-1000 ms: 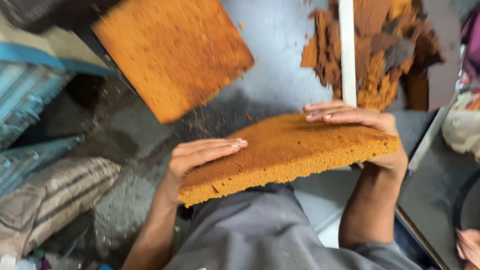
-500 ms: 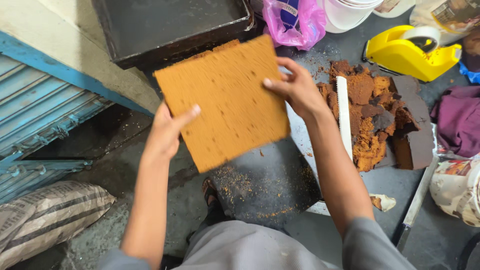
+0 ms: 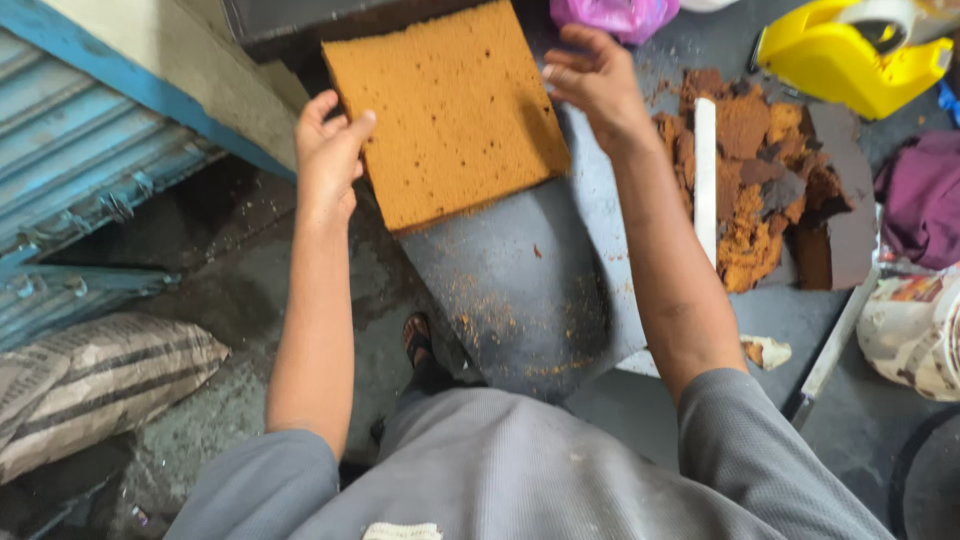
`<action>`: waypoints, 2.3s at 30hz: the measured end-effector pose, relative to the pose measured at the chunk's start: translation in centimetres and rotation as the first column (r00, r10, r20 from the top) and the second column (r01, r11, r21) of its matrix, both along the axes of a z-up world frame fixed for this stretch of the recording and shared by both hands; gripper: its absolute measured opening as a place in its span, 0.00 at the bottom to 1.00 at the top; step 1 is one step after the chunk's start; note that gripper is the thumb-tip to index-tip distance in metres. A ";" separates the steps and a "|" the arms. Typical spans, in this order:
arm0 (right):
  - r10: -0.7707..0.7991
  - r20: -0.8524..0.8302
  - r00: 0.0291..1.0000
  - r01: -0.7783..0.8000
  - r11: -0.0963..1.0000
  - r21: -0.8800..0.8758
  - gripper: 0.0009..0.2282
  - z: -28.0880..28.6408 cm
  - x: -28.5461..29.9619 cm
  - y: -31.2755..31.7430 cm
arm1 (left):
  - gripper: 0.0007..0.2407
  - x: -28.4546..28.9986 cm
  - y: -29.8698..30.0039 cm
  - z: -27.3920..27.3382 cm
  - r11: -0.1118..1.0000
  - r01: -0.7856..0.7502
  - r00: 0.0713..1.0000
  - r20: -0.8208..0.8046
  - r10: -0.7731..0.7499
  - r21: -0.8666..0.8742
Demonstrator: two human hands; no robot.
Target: The person trims the crusts off a rectangular baked cake using a long serrated knife on a metal table. The person repeatedly flips the cake to trim all sides and removes the crust pieces, stacking the trimmed cake layers.
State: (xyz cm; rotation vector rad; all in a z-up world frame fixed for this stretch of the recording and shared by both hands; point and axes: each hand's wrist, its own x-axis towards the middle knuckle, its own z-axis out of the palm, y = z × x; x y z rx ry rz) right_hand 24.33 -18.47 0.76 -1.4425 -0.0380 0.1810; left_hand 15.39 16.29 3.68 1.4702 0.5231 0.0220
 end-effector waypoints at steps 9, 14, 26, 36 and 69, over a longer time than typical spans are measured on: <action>-0.288 0.299 0.910 0.415 0.605 -0.680 0.21 4.1 -22.5 -10.0 | 0.38 -10.3 -7.0 1.3 0.159 0.314 0.789 -0.164 -0.592 0.936; -0.410 0.255 0.876 0.426 0.410 -0.806 0.19 3.9 -30.7 -13.2 | 0.26 -10.4 -8.1 -2.9 0.142 0.139 0.829 -0.037 -0.557 0.980; -0.333 0.441 0.834 0.530 0.261 -0.807 0.14 0.0 -28.6 -14.6 | 0.15 -17.6 -1.1 0.8 0.773 0.027 0.926 0.275 -0.258 0.634; 0.006 0.309 0.951 0.233 0.643 -0.730 0.04 4.3 -35.5 -0.9 | 0.13 -25.1 5.1 -1.5 0.893 -0.009 1.000 0.031 -0.006 0.450; -0.228 0.766 0.602 0.795 0.084 -0.600 0.13 2.0 -22.8 -25.0 | 0.14 -22.0 -10.6 1.1 0.752 0.287 0.876 0.155 -0.456 0.594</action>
